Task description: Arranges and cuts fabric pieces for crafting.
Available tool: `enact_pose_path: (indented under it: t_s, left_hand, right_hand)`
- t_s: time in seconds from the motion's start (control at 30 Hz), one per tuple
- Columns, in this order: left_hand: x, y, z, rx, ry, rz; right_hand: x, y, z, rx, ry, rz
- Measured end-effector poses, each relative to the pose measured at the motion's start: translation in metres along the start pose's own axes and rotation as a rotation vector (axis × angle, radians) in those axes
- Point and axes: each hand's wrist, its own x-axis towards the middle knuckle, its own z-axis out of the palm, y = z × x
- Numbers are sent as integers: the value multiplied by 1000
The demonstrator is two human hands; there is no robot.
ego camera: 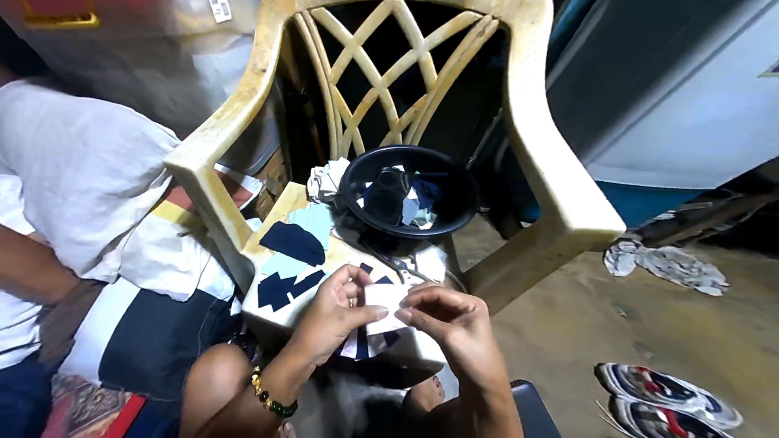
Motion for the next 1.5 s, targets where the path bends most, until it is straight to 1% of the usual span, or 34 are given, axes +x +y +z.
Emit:
enact_pose_path:
  t_s: [0.13,0.2,0.27,0.4,0.63,0.77,0.9,1.0,1.1,1.17,1.33,1.5]
  left_hand:
    - [-16,-7,-10,101,158,182]
    - [-21,-12,-19,172,180,264]
    - [-25,-15,-30,229,184,304]
    - [-31,-13,-43,356,211,286]
    - [-27,-8,-61,476,295,186]
    - [-18,-2,-68,464,318,131]
    - [-14,-9,-76,494,319,137]
    - [-16,-22,-79,445,328,232]
    - [-17,-33,-80,332,324,372]
    - [-18,-37,-78,283,325,428]
    - [-22,-43,-77,250,295,482]
    - [-21,-49,-78,271,262,538]
  right_hand:
    - [3,10,12,59,-41,23]
    - [4,14,17,89,-74,34]
    - [3,19,23,92,-103,39]
    - [3,23,36,47,-122,95]
    - [11,32,54,-7,-36,112]
    - [24,30,63,-32,-35,131]
    - [33,37,64,-143,-105,98]
    - [33,39,64,-159,-131,70]
    - [27,37,64,-81,-96,73]
    - [23,36,64,-28,-73,57]
    - [14,36,65,46,-50,13]
    - [10,35,66,21,-12,-12]
